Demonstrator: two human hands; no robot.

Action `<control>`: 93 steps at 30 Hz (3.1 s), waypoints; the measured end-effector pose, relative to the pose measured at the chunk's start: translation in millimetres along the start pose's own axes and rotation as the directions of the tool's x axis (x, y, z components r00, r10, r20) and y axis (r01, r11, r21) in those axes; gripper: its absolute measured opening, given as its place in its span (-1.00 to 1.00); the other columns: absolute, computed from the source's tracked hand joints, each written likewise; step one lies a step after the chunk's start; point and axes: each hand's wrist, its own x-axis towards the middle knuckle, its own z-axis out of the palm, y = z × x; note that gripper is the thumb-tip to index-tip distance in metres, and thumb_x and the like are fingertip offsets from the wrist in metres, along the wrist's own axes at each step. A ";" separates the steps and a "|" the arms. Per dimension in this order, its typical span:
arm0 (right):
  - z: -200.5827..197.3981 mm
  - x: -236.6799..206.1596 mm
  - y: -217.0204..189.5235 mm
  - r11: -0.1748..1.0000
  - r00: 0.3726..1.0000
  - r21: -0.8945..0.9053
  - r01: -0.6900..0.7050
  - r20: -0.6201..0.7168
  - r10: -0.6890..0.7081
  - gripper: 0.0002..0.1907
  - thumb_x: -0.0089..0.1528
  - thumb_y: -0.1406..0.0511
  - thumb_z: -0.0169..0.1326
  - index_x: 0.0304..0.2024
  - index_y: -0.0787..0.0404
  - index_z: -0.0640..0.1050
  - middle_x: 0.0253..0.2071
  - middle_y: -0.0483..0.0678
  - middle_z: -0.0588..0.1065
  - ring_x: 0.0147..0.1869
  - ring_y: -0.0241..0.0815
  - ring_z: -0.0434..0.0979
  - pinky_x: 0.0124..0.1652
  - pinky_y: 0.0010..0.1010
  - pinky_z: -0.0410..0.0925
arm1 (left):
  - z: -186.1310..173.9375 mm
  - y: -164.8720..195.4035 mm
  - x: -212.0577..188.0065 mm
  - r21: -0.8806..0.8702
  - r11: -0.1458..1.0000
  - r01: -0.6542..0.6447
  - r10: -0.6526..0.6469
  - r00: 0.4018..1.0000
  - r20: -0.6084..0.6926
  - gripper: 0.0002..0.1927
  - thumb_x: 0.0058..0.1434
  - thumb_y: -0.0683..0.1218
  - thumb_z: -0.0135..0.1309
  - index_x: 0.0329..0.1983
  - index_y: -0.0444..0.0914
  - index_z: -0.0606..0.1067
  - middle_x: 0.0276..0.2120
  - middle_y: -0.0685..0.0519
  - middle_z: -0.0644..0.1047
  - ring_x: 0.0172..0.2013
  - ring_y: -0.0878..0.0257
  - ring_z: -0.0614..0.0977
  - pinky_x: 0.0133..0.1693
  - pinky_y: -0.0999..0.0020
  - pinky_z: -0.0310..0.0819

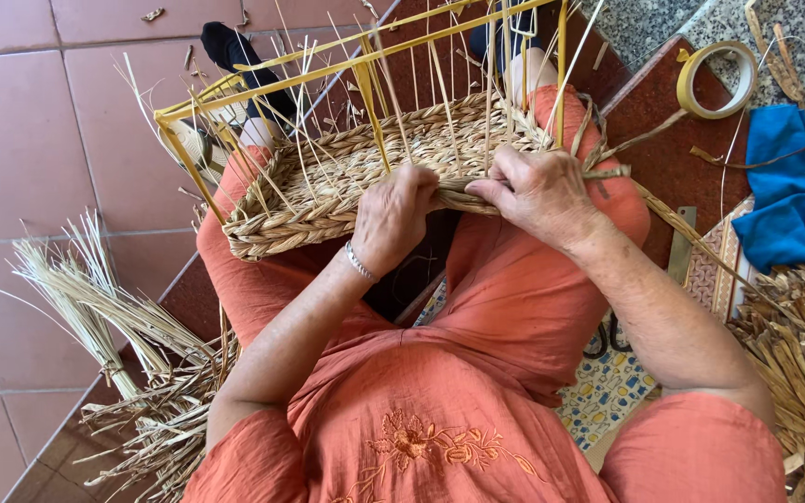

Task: The person weaves dried palm leaves into a rectangular basket frame held on their lap. They interlace the leaves through vertical stakes, occasionally using scissors to trim excess material and a knife to split or adjust strands.

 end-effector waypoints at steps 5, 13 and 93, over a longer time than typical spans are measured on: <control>-13.1 -9.7 1.6 0.979 0.968 -0.162 0.120 -0.200 -0.152 -0.79 0.33 0.20 0.29 -0.26 0.12 0.53 -0.27 -0.10 0.47 -0.12 -0.13 0.49 -0.11 -0.29 0.39 | 14.3 -5.6 21.0 -0.035 0.993 0.109 -0.111 0.990 -0.083 -0.19 0.30 -0.24 0.13 0.49 -0.39 -0.06 -0.46 0.02 0.55 -0.54 0.11 0.58 -0.47 0.17 0.44; -9.9 -29.3 -5.7 0.854 0.881 -0.426 0.298 -0.223 -0.418 -0.82 0.23 0.26 0.30 -0.22 0.19 0.58 -0.24 -0.08 0.44 -0.08 -0.11 0.42 -0.06 -0.23 0.38 | 15.3 3.4 26.7 0.311 0.949 0.044 -0.059 0.997 0.039 -0.55 0.31 -0.19 0.12 0.20 -0.26 0.24 -0.21 -0.13 0.58 -0.52 0.16 0.60 -0.55 0.23 0.47; -20.0 30.8 19.9 0.994 0.987 0.014 -0.105 0.128 0.103 -0.75 0.34 0.08 0.06 -0.11 0.05 0.59 -0.46 0.05 0.60 -0.33 0.02 0.65 -0.28 -0.18 0.46 | 29.4 33.1 33.1 -0.085 0.995 -0.049 0.024 0.961 -0.277 -0.82 0.18 -0.16 0.17 -0.17 -0.27 0.52 -0.25 -0.04 0.58 -0.17 0.03 0.62 -0.10 0.17 0.57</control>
